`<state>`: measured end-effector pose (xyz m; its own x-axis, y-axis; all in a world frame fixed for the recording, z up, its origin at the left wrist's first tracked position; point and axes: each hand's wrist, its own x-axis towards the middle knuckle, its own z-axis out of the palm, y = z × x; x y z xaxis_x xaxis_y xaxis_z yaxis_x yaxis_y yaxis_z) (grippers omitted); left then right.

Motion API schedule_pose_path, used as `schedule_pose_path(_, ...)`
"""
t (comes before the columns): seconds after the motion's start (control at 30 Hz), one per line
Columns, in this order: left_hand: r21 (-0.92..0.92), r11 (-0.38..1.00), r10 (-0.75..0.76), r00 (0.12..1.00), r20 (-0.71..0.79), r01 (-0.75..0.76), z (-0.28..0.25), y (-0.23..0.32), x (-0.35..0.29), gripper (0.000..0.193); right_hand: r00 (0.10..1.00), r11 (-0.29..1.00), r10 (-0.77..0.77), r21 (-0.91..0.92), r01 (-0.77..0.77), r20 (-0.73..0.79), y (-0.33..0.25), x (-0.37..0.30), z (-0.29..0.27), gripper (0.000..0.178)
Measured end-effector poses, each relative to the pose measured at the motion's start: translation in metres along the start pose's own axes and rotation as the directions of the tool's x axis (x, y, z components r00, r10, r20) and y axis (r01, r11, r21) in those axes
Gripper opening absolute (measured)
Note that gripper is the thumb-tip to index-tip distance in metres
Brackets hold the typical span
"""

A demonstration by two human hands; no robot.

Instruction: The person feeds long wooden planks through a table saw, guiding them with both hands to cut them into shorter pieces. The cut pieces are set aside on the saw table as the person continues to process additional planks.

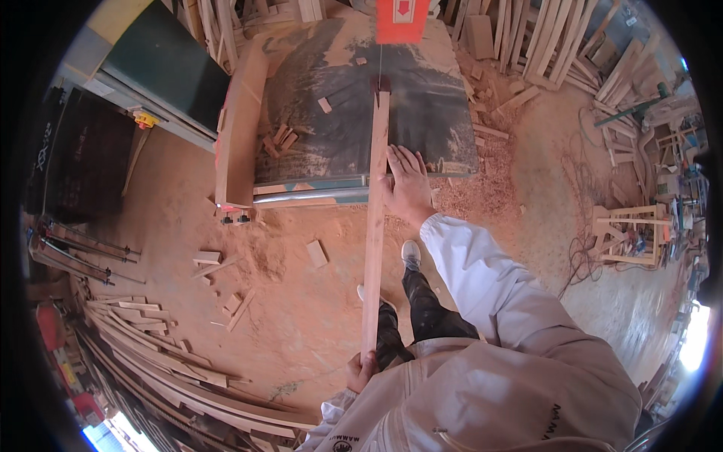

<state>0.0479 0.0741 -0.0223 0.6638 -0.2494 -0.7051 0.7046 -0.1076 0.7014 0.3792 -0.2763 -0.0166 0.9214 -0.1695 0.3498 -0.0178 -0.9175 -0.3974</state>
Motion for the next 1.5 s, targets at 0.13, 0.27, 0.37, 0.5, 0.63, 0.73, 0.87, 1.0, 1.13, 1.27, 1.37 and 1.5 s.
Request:
schedule_pose_path(0.13, 0.020, 1.000, -0.005, 1.000, -0.027, 0.006, 0.001, 0.009, -0.001, 0.053, 1.000, 0.999, 0.027, -0.025, -0.027, -0.016, -0.006, -0.005, 0.004, 0.065)
schedule_pose_path(0.27, 0.013, 1.000, -0.013, 1.000, -0.018, 0.014, 0.003, 0.020, -0.002, 0.053, 0.999, 0.998, 0.053, -0.036, -0.053, -0.005, -0.005, -0.002, 0.006, 0.065)
schedule_pose_path(0.37, 0.005, 1.000, -0.017, 1.000, -0.027, 0.017, 0.008, 0.021, -0.001, 0.052, 0.998, 0.997, 0.069, -0.030, -0.069, -0.001, -0.005, 0.000, 0.006, 0.065)
schedule_pose_path(0.5, -0.040, 0.999, -0.021, 0.999, -0.029, 0.019, 0.012, 0.024, 0.000, 0.049, 0.997, 0.997, 0.075, -0.033, -0.075, -0.010, -0.005, 0.001, 0.007, 0.064)
schedule_pose_path(0.63, -0.074, 0.997, -0.027, 0.999, -0.033, 0.025, 0.013, 0.028, 0.002, 0.048, 0.996, 0.996, 0.081, -0.026, -0.082, -0.023, -0.007, 0.003, 0.007, 0.063)
schedule_pose_path(0.73, -0.064, 0.997, -0.041, 0.998, -0.040, 0.038, 0.012, 0.032, 0.002, 0.047, 0.996, 0.995, 0.092, -0.032, -0.092, -0.018, -0.008, 0.004, 0.006, 0.063)
schedule_pose_path(0.87, -0.066, 0.997, -0.044, 0.998, -0.049, 0.040, 0.010, 0.023, 0.005, 0.047, 0.995, 0.995, 0.094, -0.034, -0.094, -0.021, -0.009, 0.005, 0.006, 0.063)
schedule_pose_path(1.0, -0.077, 0.996, -0.048, 0.998, -0.043, 0.045, 0.013, 0.031, 0.006, 0.048, 0.995, 0.994, 0.099, -0.045, -0.100, -0.023, -0.007, 0.005, 0.006, 0.063)
schedule_pose_path(1.13, -0.023, 0.999, -0.031, 0.998, -0.056, 0.029, 0.012, 0.032, 0.006, 0.050, 0.995, 0.995, 0.096, -0.039, -0.097, -0.029, -0.008, 0.006, 0.007, 0.063)
schedule_pose_path(1.27, -0.031, 0.999, -0.040, 0.998, -0.056, 0.038, 0.012, 0.031, 0.007, 0.051, 0.995, 0.994, 0.094, -0.047, -0.095, -0.033, -0.008, 0.007, 0.007, 0.062)
schedule_pose_path(1.37, -0.027, 0.998, -0.051, 0.997, -0.060, 0.049, 0.013, 0.034, 0.009, 0.051, 0.995, 0.995, 0.093, -0.042, -0.095, -0.034, -0.007, 0.009, 0.007, 0.062)
schedule_pose_path(1.5, -0.040, 0.998, -0.048, 0.997, -0.055, 0.046, 0.015, 0.039, 0.008, 0.049, 0.995, 0.994, 0.094, -0.049, -0.095, -0.035, -0.006, 0.009, 0.007, 0.063)
